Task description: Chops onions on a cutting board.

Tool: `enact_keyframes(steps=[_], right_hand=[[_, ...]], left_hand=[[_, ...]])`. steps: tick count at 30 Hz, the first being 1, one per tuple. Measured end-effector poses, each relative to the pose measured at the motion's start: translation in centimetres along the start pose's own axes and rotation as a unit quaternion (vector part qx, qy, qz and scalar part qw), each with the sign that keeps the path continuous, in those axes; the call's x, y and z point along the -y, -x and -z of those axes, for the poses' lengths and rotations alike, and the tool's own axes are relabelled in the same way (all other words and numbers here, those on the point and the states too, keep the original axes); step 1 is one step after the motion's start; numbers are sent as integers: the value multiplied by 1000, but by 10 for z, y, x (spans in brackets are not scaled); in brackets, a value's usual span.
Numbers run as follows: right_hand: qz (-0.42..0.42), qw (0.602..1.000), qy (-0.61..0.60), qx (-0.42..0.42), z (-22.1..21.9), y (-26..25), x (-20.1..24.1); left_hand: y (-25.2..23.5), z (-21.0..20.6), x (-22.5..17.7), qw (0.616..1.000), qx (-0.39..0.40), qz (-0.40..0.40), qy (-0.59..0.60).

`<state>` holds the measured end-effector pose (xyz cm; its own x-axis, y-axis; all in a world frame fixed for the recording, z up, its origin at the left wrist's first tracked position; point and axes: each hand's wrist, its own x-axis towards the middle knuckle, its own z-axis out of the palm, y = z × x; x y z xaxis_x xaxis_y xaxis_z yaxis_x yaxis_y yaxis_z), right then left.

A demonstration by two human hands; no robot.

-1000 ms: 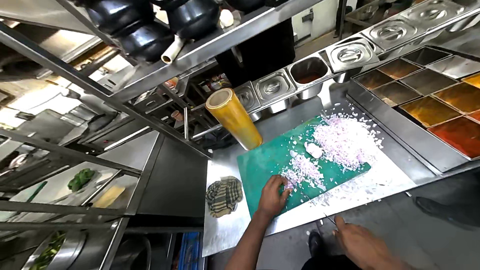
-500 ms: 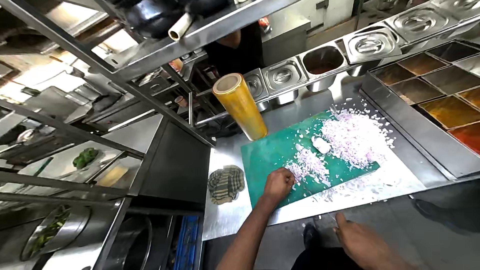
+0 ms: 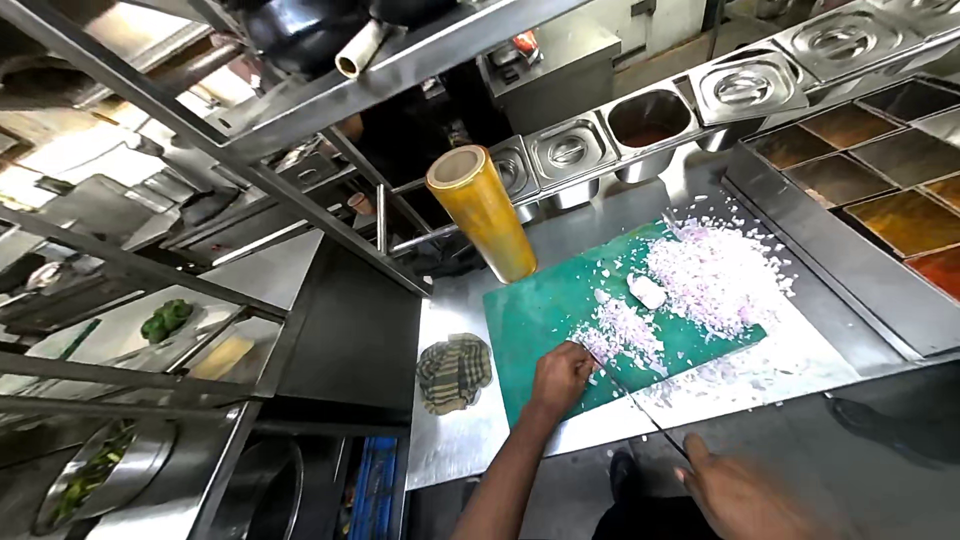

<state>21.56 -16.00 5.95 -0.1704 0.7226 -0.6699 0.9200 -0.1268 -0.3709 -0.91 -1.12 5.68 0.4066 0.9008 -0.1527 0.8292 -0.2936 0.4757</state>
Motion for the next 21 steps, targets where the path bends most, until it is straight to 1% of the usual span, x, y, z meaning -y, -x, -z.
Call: enact_keyframes(steps=[1, 2, 4, 8, 9, 12, 14, 17, 19, 21], right_hand=[[-6, 1000, 2, 1, -6, -6, -2], [-16, 1000, 9, 3, -13, -14, -3], [-23, 1000, 17, 6, -12, -21, 0], [-7, 1000, 0, 5, 6, 6, 7], [-8, 1000, -4, 10, 2, 5, 4], [-23, 1000, 4, 8, -19, -24, -3], [-13, 1000, 4, -6, -16, -31, -2], [-4, 1000, -6, -17, 3, -20, 1], [3, 1000, 2, -31, 10, -11, -2], [7, 999, 16, -35, 11, -6, -4]], left_hand=[[-7, -17, 20, 999, -40, -30, -3], [-9, -25, 29, 998, -53, -42, 2], [-10, -30, 34, 997, -60, -48, 12], [-5, -32, 38, 994, -77, -73, 16], [-6, -33, 39, 993, -86, -84, 19], [-3, -36, 43, 988, -105, -108, 23], [1, -28, 42, 991, -82, -91, 45], [12, -14, 36, 995, -42, -14, 90], [17, -16, 33, 993, -39, 31, 102], [18, -23, 30, 994, -45, 43, 95]])
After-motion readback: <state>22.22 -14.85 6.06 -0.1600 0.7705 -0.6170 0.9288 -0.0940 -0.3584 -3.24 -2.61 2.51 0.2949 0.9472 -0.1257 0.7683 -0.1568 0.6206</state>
